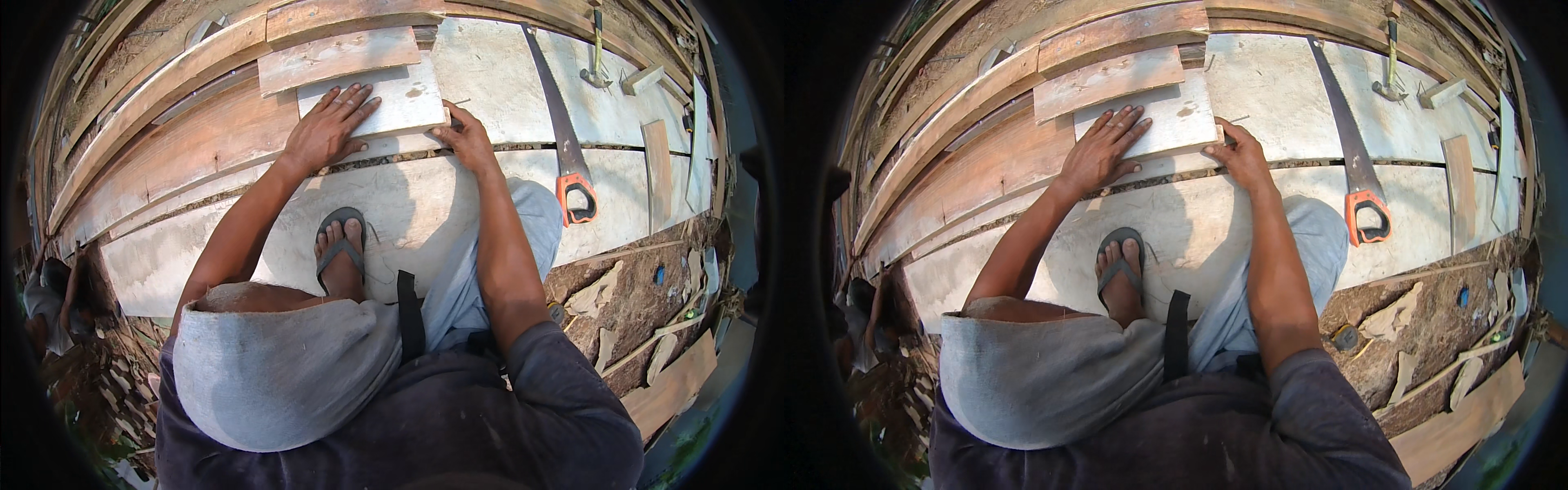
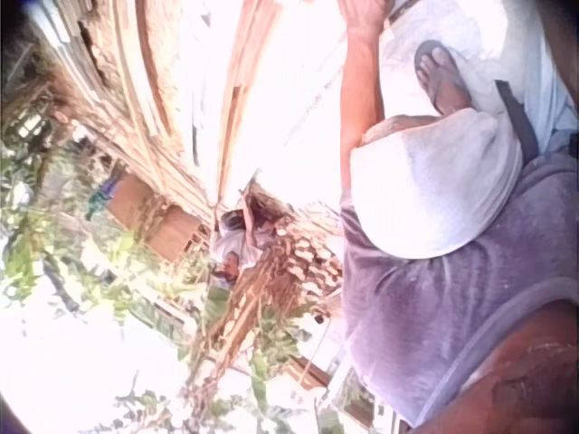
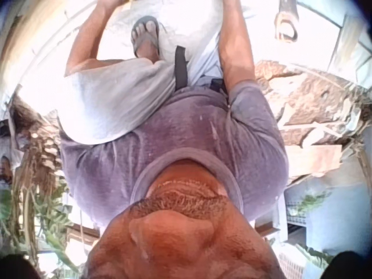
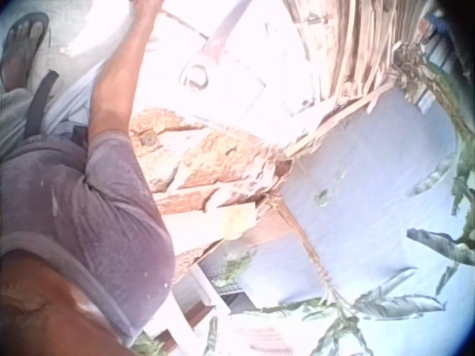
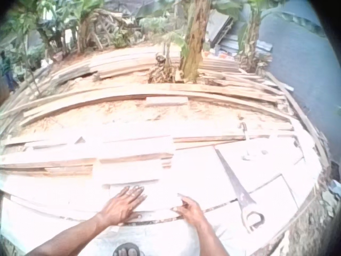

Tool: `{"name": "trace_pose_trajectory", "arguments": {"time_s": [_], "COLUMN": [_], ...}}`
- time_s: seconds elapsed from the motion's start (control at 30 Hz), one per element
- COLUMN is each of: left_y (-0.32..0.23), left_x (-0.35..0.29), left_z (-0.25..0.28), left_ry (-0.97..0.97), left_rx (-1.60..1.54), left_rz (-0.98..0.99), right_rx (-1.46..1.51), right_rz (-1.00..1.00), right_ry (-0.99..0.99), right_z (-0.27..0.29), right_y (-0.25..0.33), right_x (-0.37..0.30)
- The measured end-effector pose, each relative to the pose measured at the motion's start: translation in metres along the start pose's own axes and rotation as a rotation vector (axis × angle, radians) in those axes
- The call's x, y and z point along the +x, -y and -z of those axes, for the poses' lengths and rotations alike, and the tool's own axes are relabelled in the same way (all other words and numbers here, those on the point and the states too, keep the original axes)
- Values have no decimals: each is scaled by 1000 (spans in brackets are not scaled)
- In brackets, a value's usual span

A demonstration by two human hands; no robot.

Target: The person positions small wooden planks on a curved wooden frame, secures them with nails using a hammer, and cuts a plank to size with a hand saw. The person repeatedly aligns, nails, and saws pieces to fit the frame.

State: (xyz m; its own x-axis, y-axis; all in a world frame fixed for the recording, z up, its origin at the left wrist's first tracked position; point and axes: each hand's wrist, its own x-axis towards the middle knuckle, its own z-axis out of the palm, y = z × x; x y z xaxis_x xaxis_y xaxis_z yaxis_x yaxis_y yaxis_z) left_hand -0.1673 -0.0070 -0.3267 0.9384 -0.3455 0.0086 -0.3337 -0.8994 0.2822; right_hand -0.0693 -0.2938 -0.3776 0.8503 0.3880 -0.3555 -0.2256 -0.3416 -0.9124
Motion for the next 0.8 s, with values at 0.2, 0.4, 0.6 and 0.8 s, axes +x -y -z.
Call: {"name": "trace_pose_trajectory", "arguments": {"time_s": [0.2,0.4,0.6,0.8], "left_y": [6,8,31,58], "left_x": [2,7,-42,-76], "left_z": [-17,-12,-1,-4], "left_ry": [67,143,16,-94], "left_rx": [151,123,24,-97], "left_rz": [-2,4,237,218], "right_rx": [35,17,42,19], "right_rz": [-10,-35,-92,-86], "right_ry": [19,43,113,113], "right_z": [1,5,10,12], "right_y": [-2,4,10,3], "right_x": [2,3,4,8]}}
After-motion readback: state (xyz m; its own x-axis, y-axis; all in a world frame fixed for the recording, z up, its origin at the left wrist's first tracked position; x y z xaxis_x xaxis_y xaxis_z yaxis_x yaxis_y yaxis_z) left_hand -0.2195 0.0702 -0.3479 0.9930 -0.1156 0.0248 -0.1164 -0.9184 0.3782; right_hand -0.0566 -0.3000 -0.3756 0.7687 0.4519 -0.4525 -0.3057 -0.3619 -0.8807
